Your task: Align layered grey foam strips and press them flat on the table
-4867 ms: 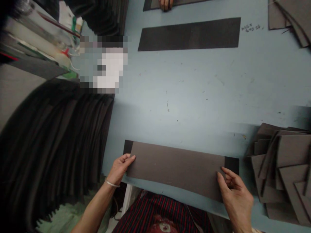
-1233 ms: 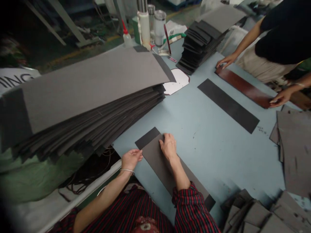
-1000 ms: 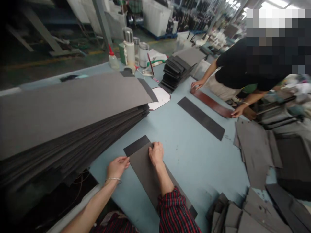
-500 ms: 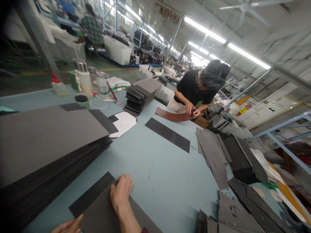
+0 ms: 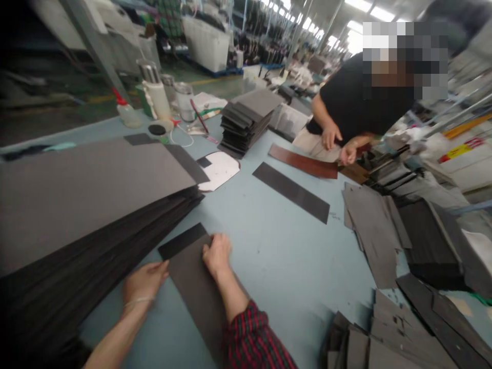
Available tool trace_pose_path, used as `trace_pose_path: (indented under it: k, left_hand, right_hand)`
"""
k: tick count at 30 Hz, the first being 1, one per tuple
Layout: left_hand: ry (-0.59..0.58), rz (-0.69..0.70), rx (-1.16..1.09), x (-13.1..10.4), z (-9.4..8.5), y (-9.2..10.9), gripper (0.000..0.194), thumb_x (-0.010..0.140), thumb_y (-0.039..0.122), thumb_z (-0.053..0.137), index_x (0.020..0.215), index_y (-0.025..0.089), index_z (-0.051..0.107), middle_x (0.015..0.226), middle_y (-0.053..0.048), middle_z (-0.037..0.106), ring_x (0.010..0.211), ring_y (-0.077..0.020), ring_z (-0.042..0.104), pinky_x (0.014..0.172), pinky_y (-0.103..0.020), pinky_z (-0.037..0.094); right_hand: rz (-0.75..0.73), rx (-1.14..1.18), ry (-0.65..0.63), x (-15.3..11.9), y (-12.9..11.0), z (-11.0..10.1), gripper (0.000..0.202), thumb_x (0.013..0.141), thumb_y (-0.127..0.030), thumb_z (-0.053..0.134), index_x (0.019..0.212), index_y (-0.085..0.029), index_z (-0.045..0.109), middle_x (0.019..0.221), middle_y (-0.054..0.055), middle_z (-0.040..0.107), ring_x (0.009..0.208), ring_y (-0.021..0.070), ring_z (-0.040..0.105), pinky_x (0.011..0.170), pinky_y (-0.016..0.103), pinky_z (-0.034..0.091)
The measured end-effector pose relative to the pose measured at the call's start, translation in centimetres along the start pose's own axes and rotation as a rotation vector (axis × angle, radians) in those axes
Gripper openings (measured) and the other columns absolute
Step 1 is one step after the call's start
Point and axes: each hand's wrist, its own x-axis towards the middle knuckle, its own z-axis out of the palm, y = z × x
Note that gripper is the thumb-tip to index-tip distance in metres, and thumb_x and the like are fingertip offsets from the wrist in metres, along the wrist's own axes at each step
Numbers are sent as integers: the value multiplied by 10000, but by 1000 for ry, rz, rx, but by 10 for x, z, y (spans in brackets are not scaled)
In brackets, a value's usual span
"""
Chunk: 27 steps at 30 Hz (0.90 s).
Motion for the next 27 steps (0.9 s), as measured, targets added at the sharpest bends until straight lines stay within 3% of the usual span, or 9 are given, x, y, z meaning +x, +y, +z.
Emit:
trace_pose_path:
  k: [3,7,11,15,22,27]
  left_hand:
    - [-119,-105,-286,-25,1,-12,209,698,341,676,788,155,645,707,-82,712,709,-231,699,696,-344,558]
    - [-196,-214,-309,-82,11,-43,217,714,308,685,815,120,646,713,-98,708,649,-202,693,629,-308,566]
    - [-242,-230,-292,-124,29,-59,203,710,308,703,785,124,659,682,-84,699,625,-199,688,589,-286,555]
    - [-193,-219,-250,-132,42,-60,210,687,332,724,730,141,649,638,-66,681,587,-200,679,539,-267,532]
    - [-142,-232,-237,-126,46,-60,224,676,337,727,722,134,643,636,-72,685,593,-201,681,530,-254,524]
    - [-181,-251,-268,-128,36,-62,249,693,348,719,753,117,650,649,-72,687,603,-189,682,554,-256,545]
  right_hand:
    - [-8,26,-21,-14,28,-11,349,780,-232,612,1119,-155,586,1024,99,630,982,221,569,899,357,436]
    - [27,50,-80,-42,66,-18,310,785,-250,592,1080,-152,604,1005,104,618,918,219,575,870,365,448]
    - [-10,-18,-11,-56,77,-15,307,773,-291,598,1051,-162,617,953,94,608,883,226,560,839,375,452]
    - [9,-62,69,-56,74,-7,265,754,-313,610,977,-170,630,940,96,592,895,237,536,846,387,438]
    - [71,-22,84,-53,68,-3,254,730,-300,631,941,-160,652,950,109,600,906,237,536,870,403,434]
    - [-4,87,11,-75,93,-21,294,751,-323,613,985,-152,662,947,103,624,862,216,572,841,380,467]
